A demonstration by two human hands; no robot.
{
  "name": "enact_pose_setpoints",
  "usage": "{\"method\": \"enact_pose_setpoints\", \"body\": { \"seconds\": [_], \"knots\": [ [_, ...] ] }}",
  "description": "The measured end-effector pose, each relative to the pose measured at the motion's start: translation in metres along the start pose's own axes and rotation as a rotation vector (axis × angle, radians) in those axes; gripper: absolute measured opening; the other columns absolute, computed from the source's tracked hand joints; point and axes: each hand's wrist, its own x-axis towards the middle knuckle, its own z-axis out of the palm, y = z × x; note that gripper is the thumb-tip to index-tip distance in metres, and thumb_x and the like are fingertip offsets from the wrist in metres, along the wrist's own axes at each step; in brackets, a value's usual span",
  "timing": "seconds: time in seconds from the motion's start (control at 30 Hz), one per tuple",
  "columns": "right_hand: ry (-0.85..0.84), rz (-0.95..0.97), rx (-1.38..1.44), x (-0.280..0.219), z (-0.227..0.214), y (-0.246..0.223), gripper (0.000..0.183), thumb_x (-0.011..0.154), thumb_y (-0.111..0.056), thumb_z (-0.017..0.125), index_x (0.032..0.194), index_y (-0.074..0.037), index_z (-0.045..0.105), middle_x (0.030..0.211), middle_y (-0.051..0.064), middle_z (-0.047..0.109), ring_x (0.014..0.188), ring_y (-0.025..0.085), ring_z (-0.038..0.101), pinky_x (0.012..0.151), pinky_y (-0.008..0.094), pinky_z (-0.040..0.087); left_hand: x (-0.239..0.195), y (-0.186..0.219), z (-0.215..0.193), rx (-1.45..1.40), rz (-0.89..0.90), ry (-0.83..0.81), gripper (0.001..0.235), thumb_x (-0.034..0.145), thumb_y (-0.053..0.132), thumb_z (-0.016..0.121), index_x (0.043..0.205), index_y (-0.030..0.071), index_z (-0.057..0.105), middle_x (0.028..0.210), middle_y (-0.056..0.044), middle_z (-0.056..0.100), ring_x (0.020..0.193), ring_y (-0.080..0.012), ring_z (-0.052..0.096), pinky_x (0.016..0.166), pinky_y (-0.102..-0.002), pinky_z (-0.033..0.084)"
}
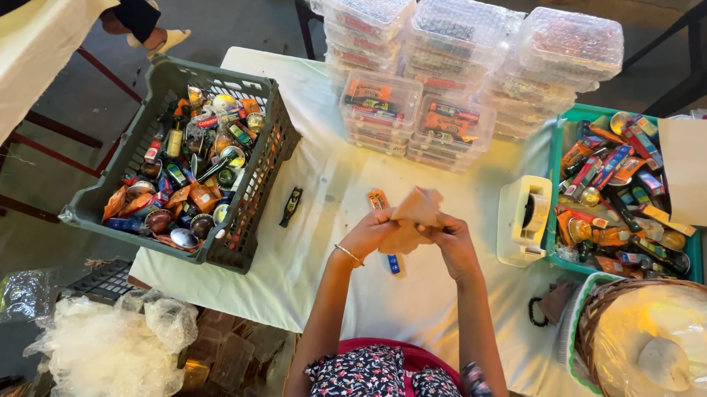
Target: The person sits at a table and wraps small rectangular items, likely chocolates, in clear plastic film. They pick up items from a green crate, wrap them using a tape dispenser, and place the finished items into a green tray. The process is repeated for several items.
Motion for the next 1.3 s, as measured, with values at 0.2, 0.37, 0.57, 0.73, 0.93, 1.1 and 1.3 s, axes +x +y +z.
{"method": "enact_pose_setpoints", "body": {
  "seconds": [0.2, 0.37, 0.57, 0.73, 0.93, 1.1, 1.3],
  "knots": [
    [-0.142, -0.423, 0.275, 0.001, 0.001, 0.007, 0.025, 0.088, 0.004, 0.075, 0.073, -0.012, 0.063, 0.128, 0.008, 0.065, 0.1, 0.019, 0.057, 0.089, 0.032, 0.048, -0.017, 0.054, 0.043, 0.519, 0.375, -0.022, 0.031, 0.091, -0.013, 0.049, 0.107, 0.001, 0.072, 0.122, -0.004, 0.072, 0.111, -0.0149, 0.067, 0.096, -0.028, 0.053],
    [-0.073, -0.396, 0.162, -0.006, 0.005, -0.016, 0.019, 0.081, 0.004, 0.071, 0.072, -0.009, 0.062, 0.12, 0.008, 0.065, 0.104, 0.019, 0.059, 0.09, 0.031, 0.051, -0.022, 0.065, 0.051, 0.764, 0.444, 0.098, 0.031, 0.082, -0.015, 0.054, 0.094, 0.003, 0.077, 0.114, -0.011, 0.076, 0.102, -0.022, 0.071, 0.085, -0.031, 0.055],
    [-0.128, -0.286, -0.168, -0.009, -0.016, -0.028, 0.031, 0.068, 0.012, 0.052, 0.082, -0.004, 0.074, 0.114, 0.012, 0.07, 0.104, 0.022, 0.065, 0.093, 0.031, 0.05, -0.03, 0.081, 0.065, 0.801, 0.38, 0.16, 0.034, 0.086, -0.01, 0.054, 0.106, 0.007, 0.076, 0.11, -0.012, 0.074, 0.093, -0.0273, 0.072, 0.084, -0.032, 0.056],
    [-0.224, -0.407, -0.432, -0.02, -0.004, -0.069, 0.052, 0.063, 0.017, 0.041, 0.097, -0.001, 0.077, 0.133, 0.015, 0.067, 0.134, 0.027, 0.056, 0.112, 0.037, 0.042, -0.03, 0.082, 0.074, 0.844, 0.455, 0.2, 0.024, 0.085, 0.002, 0.074, 0.107, 0.009, 0.071, 0.11, -0.012, 0.069, 0.098, -0.0311, 0.069, 0.086, -0.038, 0.056],
    [-0.13, -0.232, -0.607, -0.026, 0.032, -0.103, 0.074, 0.067, -0.001, 0.084, 0.134, -0.007, 0.053, 0.134, 0.006, 0.064, 0.126, 0.023, 0.057, 0.105, 0.038, 0.043, -0.016, 0.044, 0.069, 1.363, 0.491, 0.21, 0.046, 0.083, -0.004, 0.062, 0.115, 0.025, 0.078, 0.102, 0.002, 0.073, 0.099, -0.0239, 0.07, 0.085, -0.04, 0.055],
    [0.001, -0.134, -0.842, -0.022, 0.035, -0.08, 0.043, 0.071, -0.004, 0.085, 0.113, -0.009, 0.076, 0.097, 0.01, 0.079, 0.082, 0.02, 0.075, 0.078, 0.031, 0.059, -0.008, 0.026, 0.073, 1.378, 0.564, 0.107, 0.045, 0.078, -0.007, 0.065, 0.112, 0.023, 0.073, 0.107, 0.0, 0.074, 0.1, -0.0263, 0.069, 0.082, -0.041, 0.054],
    [0.188, -0.074, -0.684, -0.006, -0.022, -0.012, 0.021, 0.083, -0.009, 0.088, 0.093, 0.004, 0.075, 0.08, 0.011, 0.074, 0.074, 0.011, 0.063, 0.069, 0.029, 0.057, -0.005, 0.03, 0.066, 0.218, 0.189, 0.244, 0.056, 0.079, -0.01, 0.068, 0.125, 0.02, 0.056, 0.12, 0.008, 0.061, 0.088, -0.0118, 0.065, 0.075, -0.029, 0.056]
  ]
}}
